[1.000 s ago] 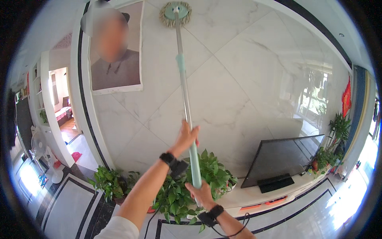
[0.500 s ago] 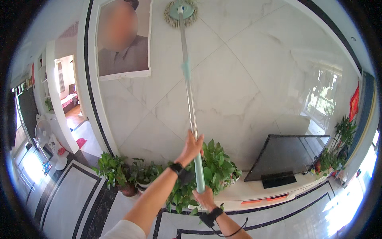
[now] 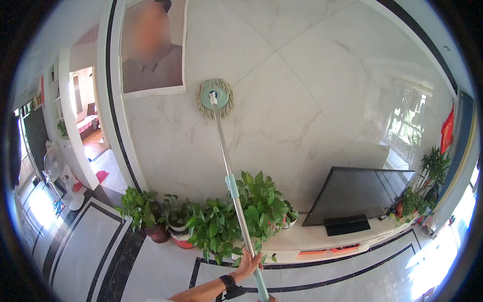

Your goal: Cleaning a marble-tiled wall in a living room using a mop.

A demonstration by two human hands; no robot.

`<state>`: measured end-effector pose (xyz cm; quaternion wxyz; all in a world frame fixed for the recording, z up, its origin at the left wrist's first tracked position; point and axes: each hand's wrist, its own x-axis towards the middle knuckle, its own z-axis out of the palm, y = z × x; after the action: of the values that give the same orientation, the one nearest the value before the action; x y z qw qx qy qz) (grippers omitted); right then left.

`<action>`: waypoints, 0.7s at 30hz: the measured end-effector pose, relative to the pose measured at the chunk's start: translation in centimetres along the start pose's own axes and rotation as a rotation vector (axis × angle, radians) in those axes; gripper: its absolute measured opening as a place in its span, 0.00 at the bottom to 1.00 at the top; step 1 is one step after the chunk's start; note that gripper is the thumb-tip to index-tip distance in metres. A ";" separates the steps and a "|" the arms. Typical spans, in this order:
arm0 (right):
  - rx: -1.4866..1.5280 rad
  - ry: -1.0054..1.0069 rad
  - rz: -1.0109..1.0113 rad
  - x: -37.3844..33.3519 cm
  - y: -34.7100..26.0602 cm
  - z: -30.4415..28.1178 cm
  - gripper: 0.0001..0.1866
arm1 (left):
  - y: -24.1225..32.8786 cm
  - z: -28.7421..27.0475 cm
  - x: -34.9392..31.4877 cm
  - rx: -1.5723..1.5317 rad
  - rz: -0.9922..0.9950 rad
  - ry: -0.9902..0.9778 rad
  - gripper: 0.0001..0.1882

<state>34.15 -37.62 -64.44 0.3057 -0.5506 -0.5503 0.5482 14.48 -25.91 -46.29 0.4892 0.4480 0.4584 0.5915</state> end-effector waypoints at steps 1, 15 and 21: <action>-0.041 0.054 -0.072 0.6 0.8 0.1 0.21 | 0.2 0.2 0.4 -0.023 -0.018 -0.032 0.18; -0.214 0.237 -0.437 12.0 -37.2 5.1 0.24 | 27.2 -7.4 19.6 0.053 0.479 -0.129 0.17; -0.115 0.233 -0.604 12.9 -46.8 5.5 0.23 | 38.3 -8.1 23.0 0.216 0.566 -0.086 0.19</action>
<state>13.60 -17.26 -25.06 0.4838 -0.4381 -0.6801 0.3339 -2.69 -7.90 -8.30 0.2734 0.6320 0.3546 0.6325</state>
